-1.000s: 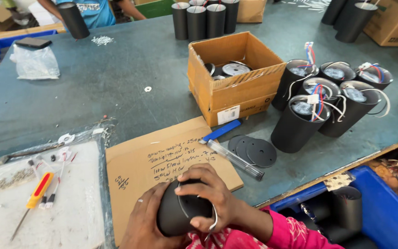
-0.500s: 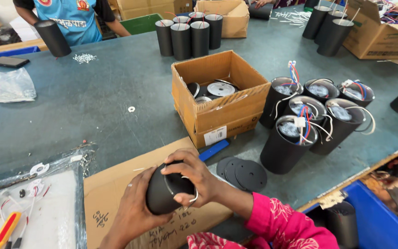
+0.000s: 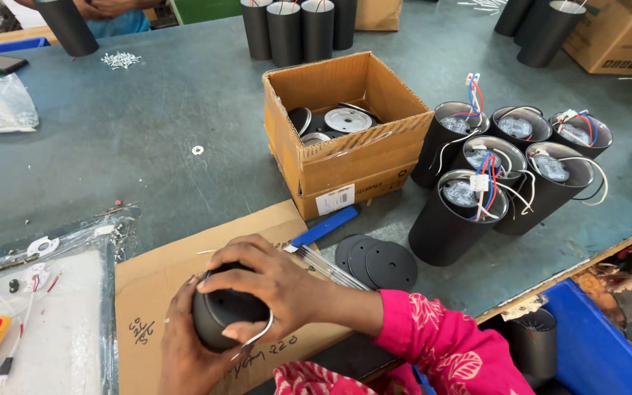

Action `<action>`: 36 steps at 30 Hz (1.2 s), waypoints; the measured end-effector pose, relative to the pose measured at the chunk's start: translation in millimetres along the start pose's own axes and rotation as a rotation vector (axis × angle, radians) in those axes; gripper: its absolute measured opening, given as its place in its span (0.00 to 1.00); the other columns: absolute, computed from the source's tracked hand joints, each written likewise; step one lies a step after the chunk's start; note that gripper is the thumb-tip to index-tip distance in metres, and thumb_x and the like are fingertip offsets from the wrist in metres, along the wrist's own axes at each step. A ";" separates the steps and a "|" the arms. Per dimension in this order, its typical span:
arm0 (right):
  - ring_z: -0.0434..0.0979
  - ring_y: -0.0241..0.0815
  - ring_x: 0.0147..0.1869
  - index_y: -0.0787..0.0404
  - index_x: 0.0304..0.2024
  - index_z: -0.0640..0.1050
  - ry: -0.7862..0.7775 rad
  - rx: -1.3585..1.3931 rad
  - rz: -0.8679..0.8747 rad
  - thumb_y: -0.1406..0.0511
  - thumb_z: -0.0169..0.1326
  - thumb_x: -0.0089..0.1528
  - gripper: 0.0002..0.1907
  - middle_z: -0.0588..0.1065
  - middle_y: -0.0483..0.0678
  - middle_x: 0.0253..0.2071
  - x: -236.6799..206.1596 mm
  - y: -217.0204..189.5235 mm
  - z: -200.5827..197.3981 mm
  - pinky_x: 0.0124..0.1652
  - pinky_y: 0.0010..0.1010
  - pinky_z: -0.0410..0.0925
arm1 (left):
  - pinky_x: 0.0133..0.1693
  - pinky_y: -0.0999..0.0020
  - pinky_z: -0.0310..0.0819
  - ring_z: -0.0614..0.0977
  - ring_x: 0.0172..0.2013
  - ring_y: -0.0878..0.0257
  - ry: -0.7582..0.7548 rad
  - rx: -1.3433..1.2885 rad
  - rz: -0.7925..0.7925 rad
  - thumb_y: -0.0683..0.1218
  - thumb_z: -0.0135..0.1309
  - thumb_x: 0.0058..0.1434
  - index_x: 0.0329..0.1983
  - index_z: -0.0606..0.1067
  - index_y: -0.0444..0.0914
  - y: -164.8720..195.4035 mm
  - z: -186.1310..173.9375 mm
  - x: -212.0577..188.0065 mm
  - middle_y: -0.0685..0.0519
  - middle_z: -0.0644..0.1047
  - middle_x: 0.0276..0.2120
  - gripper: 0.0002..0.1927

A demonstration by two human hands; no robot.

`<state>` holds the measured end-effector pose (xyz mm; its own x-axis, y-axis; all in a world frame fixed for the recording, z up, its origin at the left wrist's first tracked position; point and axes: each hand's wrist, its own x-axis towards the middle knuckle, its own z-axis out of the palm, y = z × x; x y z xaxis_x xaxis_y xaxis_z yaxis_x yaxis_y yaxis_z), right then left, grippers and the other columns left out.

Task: The person assembles cylindrical light fixtures by inserting a driver module into a black housing, tucking wires, and securing a circular base plate. They repeat this process for multiple units, placing finished fixtures into a blue bin.

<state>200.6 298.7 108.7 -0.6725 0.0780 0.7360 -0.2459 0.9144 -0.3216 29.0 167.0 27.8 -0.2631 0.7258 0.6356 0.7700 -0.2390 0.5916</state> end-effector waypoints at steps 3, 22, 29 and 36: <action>0.69 0.53 0.66 0.55 0.62 0.72 0.020 -0.007 0.008 0.53 0.62 0.61 0.30 0.69 0.51 0.60 -2.1 -11.0 1.3 0.67 0.43 0.63 | 0.57 0.48 0.71 0.75 0.59 0.39 0.067 -0.001 0.048 0.53 0.75 0.30 0.68 0.57 0.34 1.9 4.3 -9.6 0.35 0.69 0.60 0.62; 0.70 0.52 0.66 0.54 0.64 0.73 -0.072 0.089 -0.159 0.52 0.63 0.61 0.32 0.69 0.49 0.63 0.8 39.8 -32.2 0.64 0.40 0.65 | 0.55 0.47 0.72 0.76 0.57 0.39 -0.014 0.102 -0.111 0.48 0.73 0.23 0.67 0.61 0.36 9.9 19.7 15.9 0.37 0.71 0.58 0.62; 0.70 0.51 0.67 0.52 0.67 0.72 -0.144 0.134 -0.190 0.53 0.63 0.63 0.32 0.68 0.48 0.64 4.0 50.8 -41.8 0.67 0.40 0.64 | 0.54 0.48 0.73 0.77 0.55 0.40 -0.039 0.078 -0.038 0.49 0.74 0.23 0.66 0.60 0.35 6.7 19.6 29.9 0.37 0.72 0.56 0.62; 0.69 0.49 0.65 0.47 0.65 0.73 -0.090 0.037 -0.161 0.48 0.62 0.60 0.33 0.69 0.46 0.65 3.0 43.6 -37.1 0.67 0.40 0.63 | 0.53 0.50 0.73 0.77 0.54 0.40 -0.046 0.039 -0.068 0.49 0.75 0.20 0.66 0.61 0.34 0.1 14.9 27.8 0.36 0.72 0.55 0.64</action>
<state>213.7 353.6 119.0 -0.6819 -0.1057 0.7238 -0.3795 0.8970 -0.2266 30.5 196.7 38.1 -0.2889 0.7687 0.5706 0.7735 -0.1638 0.6123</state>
